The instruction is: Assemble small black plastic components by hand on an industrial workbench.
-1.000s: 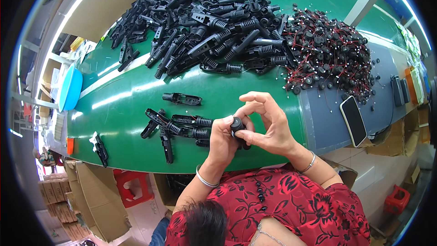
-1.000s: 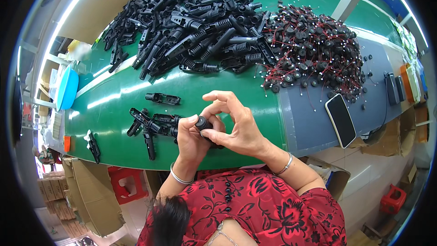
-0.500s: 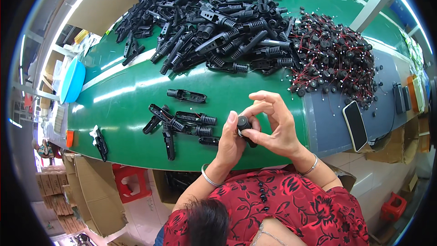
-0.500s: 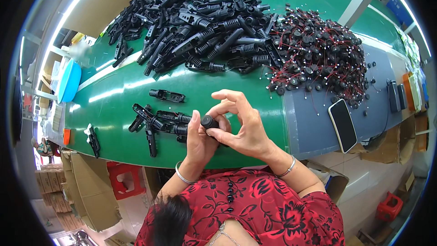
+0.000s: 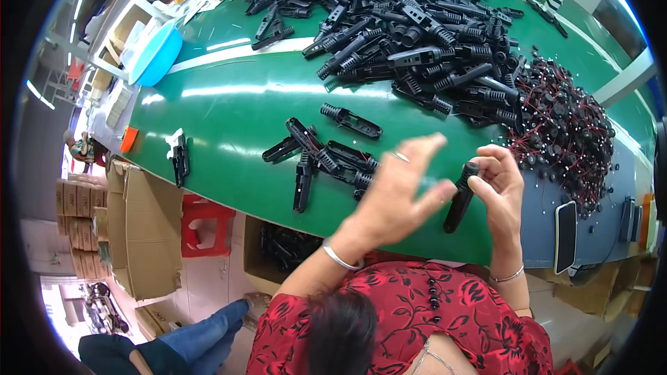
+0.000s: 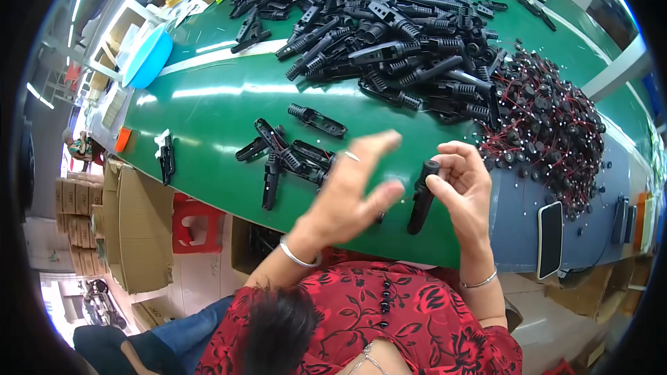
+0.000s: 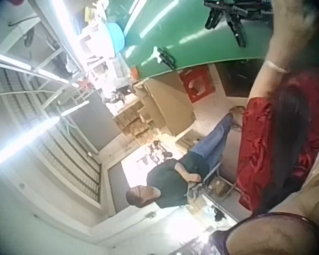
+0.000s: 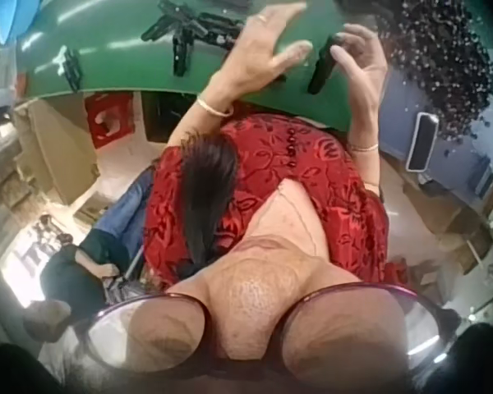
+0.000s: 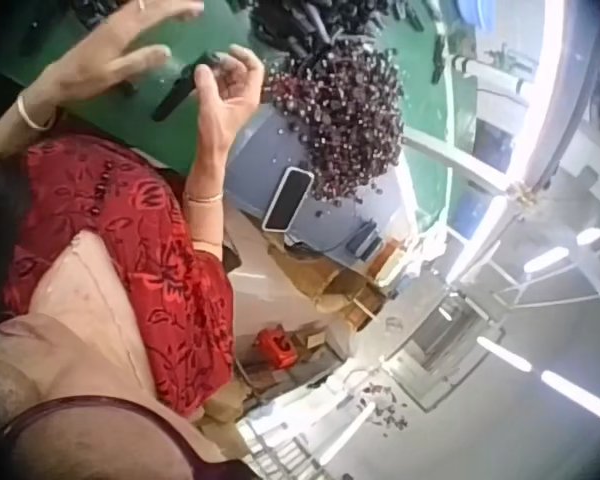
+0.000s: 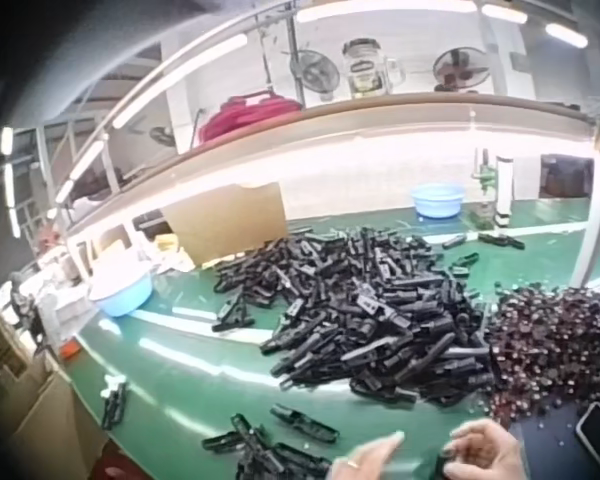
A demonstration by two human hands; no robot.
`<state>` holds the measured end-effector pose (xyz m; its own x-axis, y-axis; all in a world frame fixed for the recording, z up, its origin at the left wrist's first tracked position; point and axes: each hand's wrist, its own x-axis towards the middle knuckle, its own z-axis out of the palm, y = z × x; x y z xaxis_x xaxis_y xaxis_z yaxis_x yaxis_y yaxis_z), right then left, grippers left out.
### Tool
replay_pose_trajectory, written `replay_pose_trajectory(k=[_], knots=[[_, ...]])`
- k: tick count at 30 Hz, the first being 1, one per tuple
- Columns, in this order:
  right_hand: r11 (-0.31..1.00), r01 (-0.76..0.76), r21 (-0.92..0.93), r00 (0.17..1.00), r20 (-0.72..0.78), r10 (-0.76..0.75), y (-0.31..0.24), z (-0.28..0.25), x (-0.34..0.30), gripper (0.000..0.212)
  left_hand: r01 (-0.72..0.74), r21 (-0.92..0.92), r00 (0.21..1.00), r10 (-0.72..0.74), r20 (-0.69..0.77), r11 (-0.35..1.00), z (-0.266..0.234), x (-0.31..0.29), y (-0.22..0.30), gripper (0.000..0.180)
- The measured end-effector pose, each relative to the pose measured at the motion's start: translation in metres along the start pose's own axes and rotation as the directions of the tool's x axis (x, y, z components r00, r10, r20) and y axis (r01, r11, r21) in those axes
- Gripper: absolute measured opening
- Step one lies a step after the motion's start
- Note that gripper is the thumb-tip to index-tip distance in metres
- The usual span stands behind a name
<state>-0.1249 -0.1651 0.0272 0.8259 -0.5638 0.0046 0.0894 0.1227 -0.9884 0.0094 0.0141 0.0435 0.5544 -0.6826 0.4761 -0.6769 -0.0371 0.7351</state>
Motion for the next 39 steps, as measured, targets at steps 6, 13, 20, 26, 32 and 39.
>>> replay_pose_trajectory(k=[6,13,20,26,32,39], knots=[[0.918,-0.124,-0.376,0.982,0.084,0.167,0.045,-0.014,0.011,0.018,0.046,0.676,0.998,-0.065,0.002,0.736,-0.084,0.01,-0.107,0.042],[0.776,0.131,-0.618,0.988,0.143,-0.053,0.013,-0.031,0.015,0.023,-0.184,0.694,0.887,-0.187,0.422,0.696,-0.097,0.068,-0.128,0.044],[0.667,0.046,-0.744,0.962,-0.146,-0.229,0.003,-0.1,0.013,0.016,0.074,0.406,0.935,-0.205,0.29,0.911,-0.088,0.065,-0.078,0.047],[0.326,0.3,-0.897,0.929,0.197,-0.313,0.008,-0.083,0.038,0.015,0.087,0.134,0.929,-0.129,0.346,0.987,-0.054,0.059,-0.016,0.046],[-0.03,0.351,-0.936,0.914,0.349,-0.209,0.0,-0.089,0.038,0.015,-0.028,-0.371,0.905,0.181,0.385,0.928,0.021,0.029,-0.022,0.055],[0.189,0.603,-0.775,0.785,0.536,-0.31,-0.013,-0.102,0.058,0.022,-0.011,-0.342,0.991,0.055,0.12,0.939,0.057,0.006,-0.024,0.06]])
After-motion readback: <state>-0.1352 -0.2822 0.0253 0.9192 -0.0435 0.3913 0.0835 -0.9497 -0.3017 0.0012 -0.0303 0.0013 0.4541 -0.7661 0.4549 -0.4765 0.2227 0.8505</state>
